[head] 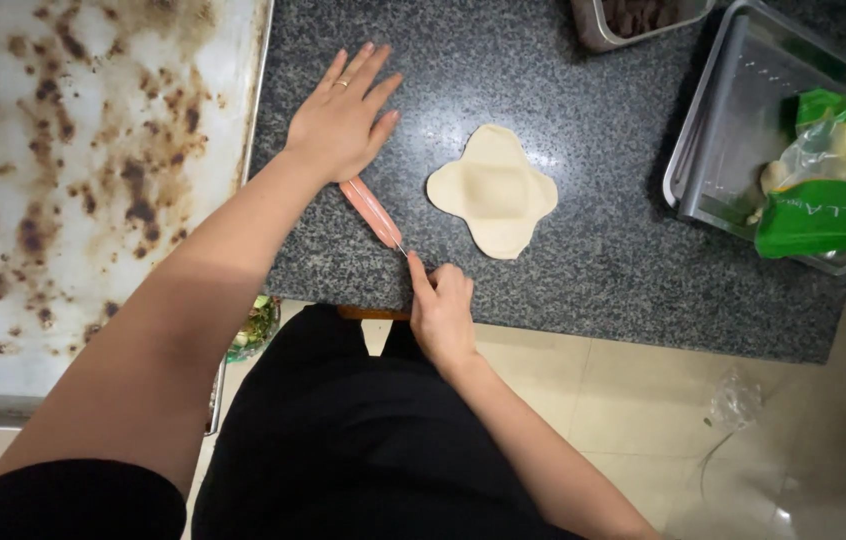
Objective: Preparing a sausage roll by cutting a sausage, adding cheese, and wrapping it in dough.
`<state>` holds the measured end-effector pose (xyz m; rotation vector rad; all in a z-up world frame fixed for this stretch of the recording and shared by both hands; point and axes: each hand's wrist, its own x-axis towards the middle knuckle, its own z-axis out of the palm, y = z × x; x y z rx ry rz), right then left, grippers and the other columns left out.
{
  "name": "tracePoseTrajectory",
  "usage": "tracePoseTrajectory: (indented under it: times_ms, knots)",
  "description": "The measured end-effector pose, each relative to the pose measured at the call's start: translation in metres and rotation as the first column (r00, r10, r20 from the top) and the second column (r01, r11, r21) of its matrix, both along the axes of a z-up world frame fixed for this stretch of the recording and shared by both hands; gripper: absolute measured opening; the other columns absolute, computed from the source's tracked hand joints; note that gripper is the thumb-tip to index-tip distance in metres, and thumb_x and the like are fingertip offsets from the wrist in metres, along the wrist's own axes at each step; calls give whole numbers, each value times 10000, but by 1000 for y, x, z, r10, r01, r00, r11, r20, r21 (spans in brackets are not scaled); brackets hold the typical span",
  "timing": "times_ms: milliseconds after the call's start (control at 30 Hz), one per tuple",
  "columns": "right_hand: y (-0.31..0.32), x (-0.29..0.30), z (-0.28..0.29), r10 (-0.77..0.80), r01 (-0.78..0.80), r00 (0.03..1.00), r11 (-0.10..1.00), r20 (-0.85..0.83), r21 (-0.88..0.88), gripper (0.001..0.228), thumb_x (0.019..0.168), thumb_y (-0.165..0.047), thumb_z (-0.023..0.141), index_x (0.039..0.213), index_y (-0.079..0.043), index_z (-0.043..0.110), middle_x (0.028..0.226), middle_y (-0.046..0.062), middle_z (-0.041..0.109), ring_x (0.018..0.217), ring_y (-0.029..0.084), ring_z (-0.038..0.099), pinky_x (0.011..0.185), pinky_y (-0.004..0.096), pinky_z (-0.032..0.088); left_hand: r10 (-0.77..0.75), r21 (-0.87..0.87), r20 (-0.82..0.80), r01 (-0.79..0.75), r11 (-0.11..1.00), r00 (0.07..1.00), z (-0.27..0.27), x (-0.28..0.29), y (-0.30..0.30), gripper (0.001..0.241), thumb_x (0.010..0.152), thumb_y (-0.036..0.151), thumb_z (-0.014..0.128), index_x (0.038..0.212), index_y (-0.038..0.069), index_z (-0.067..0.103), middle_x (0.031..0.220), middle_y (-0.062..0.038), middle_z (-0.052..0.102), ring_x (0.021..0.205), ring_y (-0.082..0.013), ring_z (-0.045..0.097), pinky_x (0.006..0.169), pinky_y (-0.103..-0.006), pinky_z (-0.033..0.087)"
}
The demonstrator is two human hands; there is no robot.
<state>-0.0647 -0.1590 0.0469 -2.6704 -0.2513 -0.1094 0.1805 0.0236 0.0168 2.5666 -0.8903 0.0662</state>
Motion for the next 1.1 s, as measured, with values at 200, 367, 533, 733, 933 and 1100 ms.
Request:
tracePoseTrajectory:
  times_ms: [200,367,533,733,933,1100]
  knots:
    - [2,0,0,2,0,1000,996,23,-88,539,894,33,638,1418,-87,616,924,62,420,841,240,431,930,421,350,31,36,-60,-29,999,998,1,0,0,524,1147,319,409,1565,19,508,1708,-169,301,1593,-264,189,1301,-429,84]
    - [3,1,1,0,2,1000,996,30,-88,540,876,29,639,1403,-88,629,927,60,427,843,237,435,940,415,338,29,30,-78,-27,999,997,2,-1,1,538,1150,319,400,1577,5,488,1713,-164,299,1595,-257,182,1300,-435,74]
    - [3,2,2,-3,4,1000,999,17,-51,524,879,19,636,1394,-79,640,930,63,434,841,238,444,925,405,352,33,3,-70,-33,999,997,3,-2,0,521,1135,280,433,1570,-1,492,1705,-166,318,1590,-267,202,1296,-445,85]
    - [3,1,0,1,0,1000,998,13,-62,504,897,0,630,1397,-67,628,936,71,439,852,247,447,913,417,356,42,10,-75,-41,999,996,2,-2,1,520,1140,279,405,1585,19,476,1718,-139,295,1598,-242,165,1301,-438,60]
    - [5,2,5,2,-2,1000,998,-2,-59,512,882,-3,624,1392,-38,638,934,81,443,846,252,443,881,403,349,35,-42,-24,-36,998,999,-2,-3,2,491,1140,245,450,1566,9,511,1700,-152,334,1588,-260,207,1296,-449,89]
    - [3,1,-2,-19,18,1000,997,-1,-81,542,874,-36,636,1415,-70,616,929,95,444,829,281,457,807,418,367,39,-108,19,-37,993,999,-5,-4,3,449,1132,221,500,1527,16,562,1659,-159,408,1565,-269,268,1286,-449,117]
